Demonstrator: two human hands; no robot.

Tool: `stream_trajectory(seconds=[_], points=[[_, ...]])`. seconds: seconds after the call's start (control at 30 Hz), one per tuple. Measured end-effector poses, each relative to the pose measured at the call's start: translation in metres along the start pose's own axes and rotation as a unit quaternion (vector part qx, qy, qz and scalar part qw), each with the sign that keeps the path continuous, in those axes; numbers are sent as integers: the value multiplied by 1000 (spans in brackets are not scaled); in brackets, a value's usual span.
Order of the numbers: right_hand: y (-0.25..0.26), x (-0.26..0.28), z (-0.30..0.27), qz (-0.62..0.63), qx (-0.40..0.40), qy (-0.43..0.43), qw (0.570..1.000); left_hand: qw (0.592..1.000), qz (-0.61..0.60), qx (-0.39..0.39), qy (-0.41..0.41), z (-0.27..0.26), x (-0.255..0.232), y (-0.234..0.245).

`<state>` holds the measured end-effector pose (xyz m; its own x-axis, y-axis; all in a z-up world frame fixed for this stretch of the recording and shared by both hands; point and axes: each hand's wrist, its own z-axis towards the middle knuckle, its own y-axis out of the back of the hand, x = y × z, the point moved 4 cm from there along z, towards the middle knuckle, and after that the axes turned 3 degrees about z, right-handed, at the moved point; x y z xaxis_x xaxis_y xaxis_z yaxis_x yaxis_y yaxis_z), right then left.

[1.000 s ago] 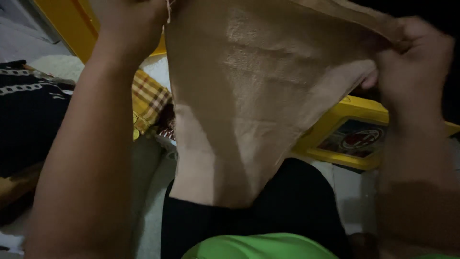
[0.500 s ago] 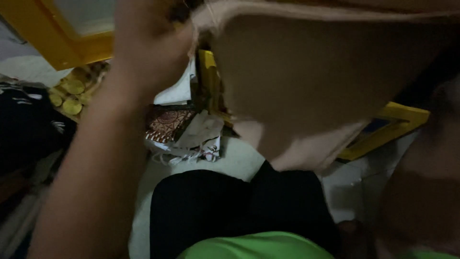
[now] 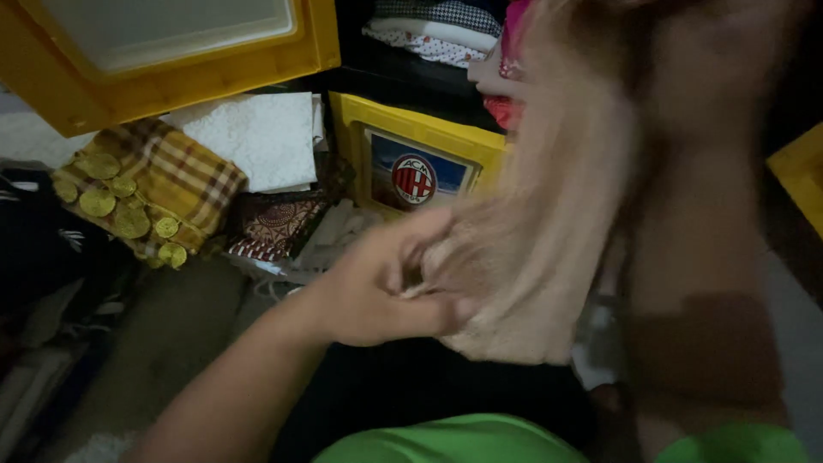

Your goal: Folding and organizing various items of clothing into a yellow plastic storage cabinet

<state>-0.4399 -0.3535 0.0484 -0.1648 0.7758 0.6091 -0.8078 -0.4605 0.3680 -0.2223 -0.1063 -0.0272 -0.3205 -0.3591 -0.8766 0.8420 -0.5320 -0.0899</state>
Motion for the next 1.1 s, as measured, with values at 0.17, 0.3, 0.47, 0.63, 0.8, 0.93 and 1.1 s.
stream_trajectory(seconds=[0.17, 0.3, 0.47, 0.63, 0.8, 0.93, 1.1], points=[[-127, -133, -58, 32, 70, -11, 997, 968, 77, -83, 222, -108, 147, 50], [-209, -109, -112, -86, 175, -211, 958, 935, 83, -169, 299, -172, 175, 70], [-191, -96, -197, -228, 296, -228, 899, 882, 143, -271, 358, -283, 201, 136], [-115, -187, -340, -283, 215, -268, 896, 781, 169, -331, 503, -449, 253, 202], [-84, -218, -399, -183, 41, -450, 873, 661, 213, -281, 663, -477, 245, 186], [-67, -243, -421, -104, -93, -616, 776, 731, 88, -369, 567, -518, 292, 212], [-67, -252, -409, -35, -158, -495, 854, 736, 130, -492, 447, -435, 210, 198]])
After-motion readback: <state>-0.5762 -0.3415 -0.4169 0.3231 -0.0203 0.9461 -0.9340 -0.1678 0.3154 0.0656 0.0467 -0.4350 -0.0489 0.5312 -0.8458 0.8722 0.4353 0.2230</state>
